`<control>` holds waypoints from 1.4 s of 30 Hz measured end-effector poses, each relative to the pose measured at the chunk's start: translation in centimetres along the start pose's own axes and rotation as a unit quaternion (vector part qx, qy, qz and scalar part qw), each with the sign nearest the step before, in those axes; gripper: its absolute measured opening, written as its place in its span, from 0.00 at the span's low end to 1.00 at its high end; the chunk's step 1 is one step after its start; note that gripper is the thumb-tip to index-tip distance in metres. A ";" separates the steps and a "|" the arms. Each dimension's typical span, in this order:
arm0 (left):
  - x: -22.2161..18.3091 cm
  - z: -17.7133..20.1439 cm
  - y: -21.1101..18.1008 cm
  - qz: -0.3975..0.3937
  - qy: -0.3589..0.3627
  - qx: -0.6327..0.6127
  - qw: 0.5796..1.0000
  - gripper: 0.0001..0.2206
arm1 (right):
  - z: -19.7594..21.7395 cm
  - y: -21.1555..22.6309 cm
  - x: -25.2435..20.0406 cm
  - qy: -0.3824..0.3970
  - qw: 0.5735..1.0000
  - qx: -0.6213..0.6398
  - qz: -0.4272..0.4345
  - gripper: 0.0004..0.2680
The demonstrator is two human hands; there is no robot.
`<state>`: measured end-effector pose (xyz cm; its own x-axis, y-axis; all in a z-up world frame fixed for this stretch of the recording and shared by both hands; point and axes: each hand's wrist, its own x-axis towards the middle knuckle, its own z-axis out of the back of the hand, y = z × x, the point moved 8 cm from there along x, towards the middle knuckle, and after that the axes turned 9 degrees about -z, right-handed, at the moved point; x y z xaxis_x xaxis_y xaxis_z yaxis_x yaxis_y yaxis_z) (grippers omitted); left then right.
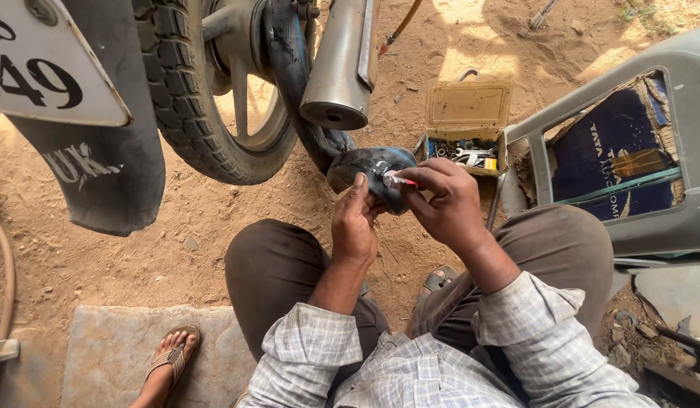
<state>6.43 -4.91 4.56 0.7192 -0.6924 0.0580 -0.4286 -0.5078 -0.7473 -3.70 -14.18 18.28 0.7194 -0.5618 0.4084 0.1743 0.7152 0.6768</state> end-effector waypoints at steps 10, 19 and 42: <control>0.1 0.6 -0.2 0.025 -0.054 -0.010 0.998 0.27 | 0.3 -0.8 0.3 -0.004 0.999 0.021 -0.041 0.06; 0.2 0.8 0.1 0.019 -0.047 -0.009 0.999 0.27 | 0.4 -0.9 0.5 -0.006 1.000 0.010 -0.027 0.08; 0.5 1.4 -0.6 0.018 -0.094 -0.024 0.995 0.28 | 0.3 -7.5 -0.1 0.089 0.964 0.159 -0.193 0.04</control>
<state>7.78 -4.20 4.04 0.7903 -0.6052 -0.0956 -0.4780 -0.5115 -0.7140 -5.25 -19.59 13.39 0.7516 -0.6596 -0.0036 0.2576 0.2885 0.9222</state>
